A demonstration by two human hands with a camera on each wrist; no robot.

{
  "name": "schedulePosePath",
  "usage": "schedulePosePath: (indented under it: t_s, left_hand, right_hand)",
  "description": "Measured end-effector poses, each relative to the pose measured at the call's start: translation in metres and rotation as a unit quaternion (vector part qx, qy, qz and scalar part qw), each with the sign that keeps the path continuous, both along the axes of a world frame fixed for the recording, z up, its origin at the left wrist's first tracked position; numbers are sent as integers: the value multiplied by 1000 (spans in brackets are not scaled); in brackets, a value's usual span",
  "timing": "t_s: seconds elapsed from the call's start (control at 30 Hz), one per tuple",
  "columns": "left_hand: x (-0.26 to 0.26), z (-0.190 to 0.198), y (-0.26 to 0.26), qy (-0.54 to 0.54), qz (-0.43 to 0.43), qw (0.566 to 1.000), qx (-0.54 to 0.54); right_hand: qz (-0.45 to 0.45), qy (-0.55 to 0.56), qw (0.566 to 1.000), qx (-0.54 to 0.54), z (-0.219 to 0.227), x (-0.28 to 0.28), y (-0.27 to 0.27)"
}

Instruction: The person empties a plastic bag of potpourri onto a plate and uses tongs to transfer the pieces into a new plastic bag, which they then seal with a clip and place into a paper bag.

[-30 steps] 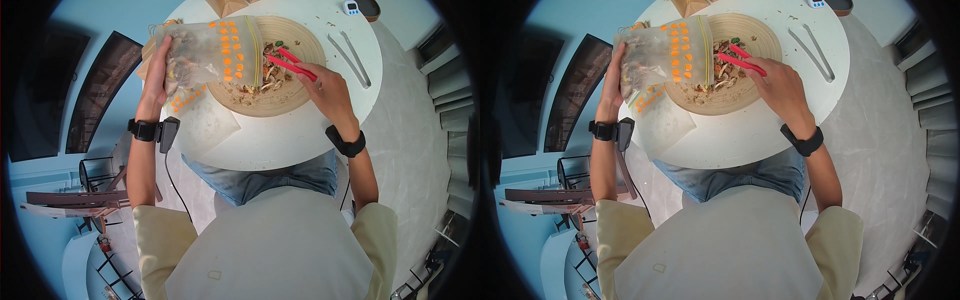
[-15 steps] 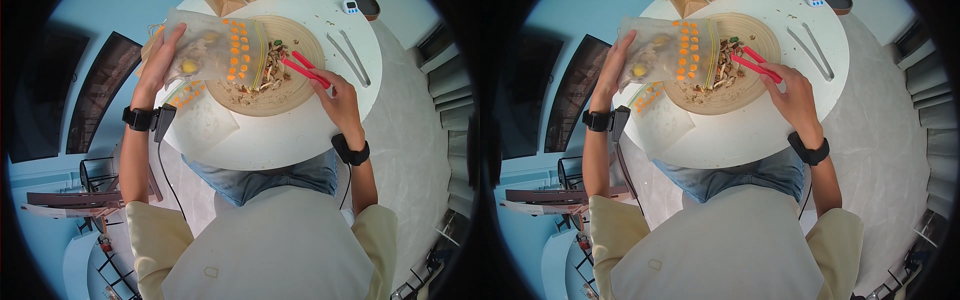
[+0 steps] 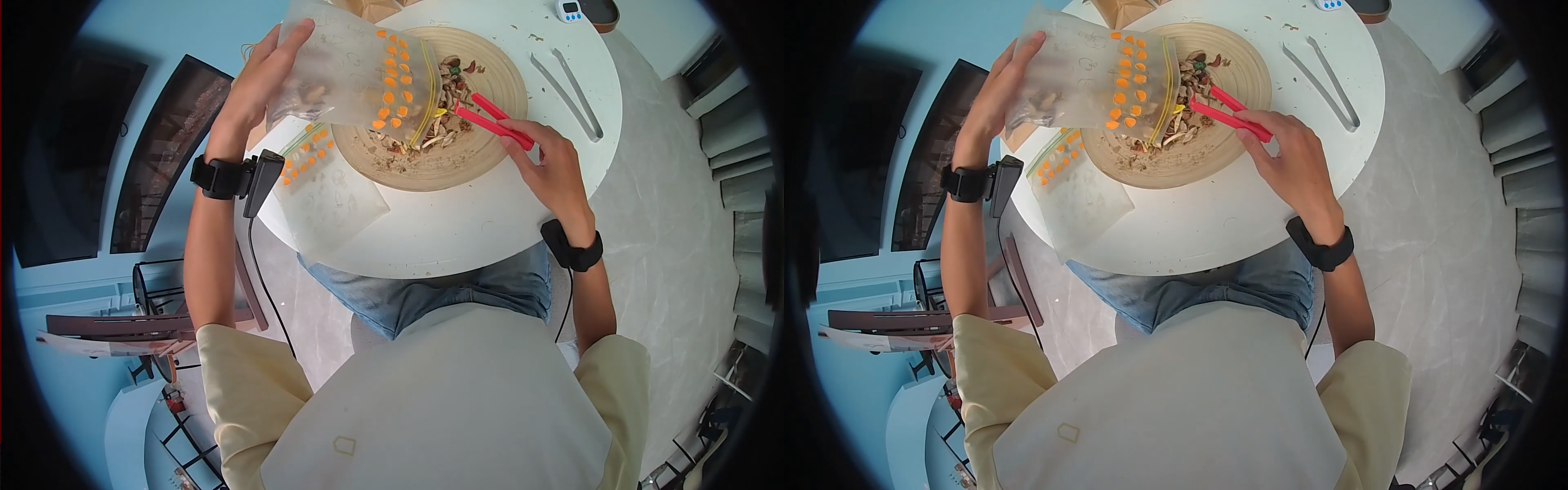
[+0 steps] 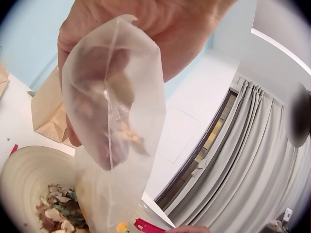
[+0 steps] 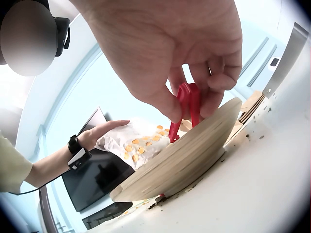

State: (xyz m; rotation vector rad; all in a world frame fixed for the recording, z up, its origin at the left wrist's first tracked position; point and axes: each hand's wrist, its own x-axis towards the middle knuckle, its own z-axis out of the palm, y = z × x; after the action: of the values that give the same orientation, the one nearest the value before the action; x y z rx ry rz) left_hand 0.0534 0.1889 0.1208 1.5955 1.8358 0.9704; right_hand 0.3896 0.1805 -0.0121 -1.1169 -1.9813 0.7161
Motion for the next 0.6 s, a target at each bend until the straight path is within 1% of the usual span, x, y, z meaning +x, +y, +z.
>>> schedulePosePath:
  t_s: [0.13,0.2,0.33,0.43,0.5,0.6]
  left_hand:
    - [7,10,-2,12,-3,1000,-5]
    - [11,17,-3,57,14,998,-21]
    - [12,25,-1,89,-9,996,-30]
    - [26,31,-9,90,-20,996,-5]
    - [33,36,-14,91,-27,995,13]
    - [37,44,-26,91,-38,994,36]
  right_hand:
    - [4,2,1000,-14,3,0,-1]
    - [2,5,999,-40,4,0,-2]
    - [5,3,1000,-1,-2,1,0]
    - [8,4,1000,3,-1,2,-1]
    - [5,1,1000,-22,2,1,-2]
    - [10,1,1000,-11,0,2,-1]
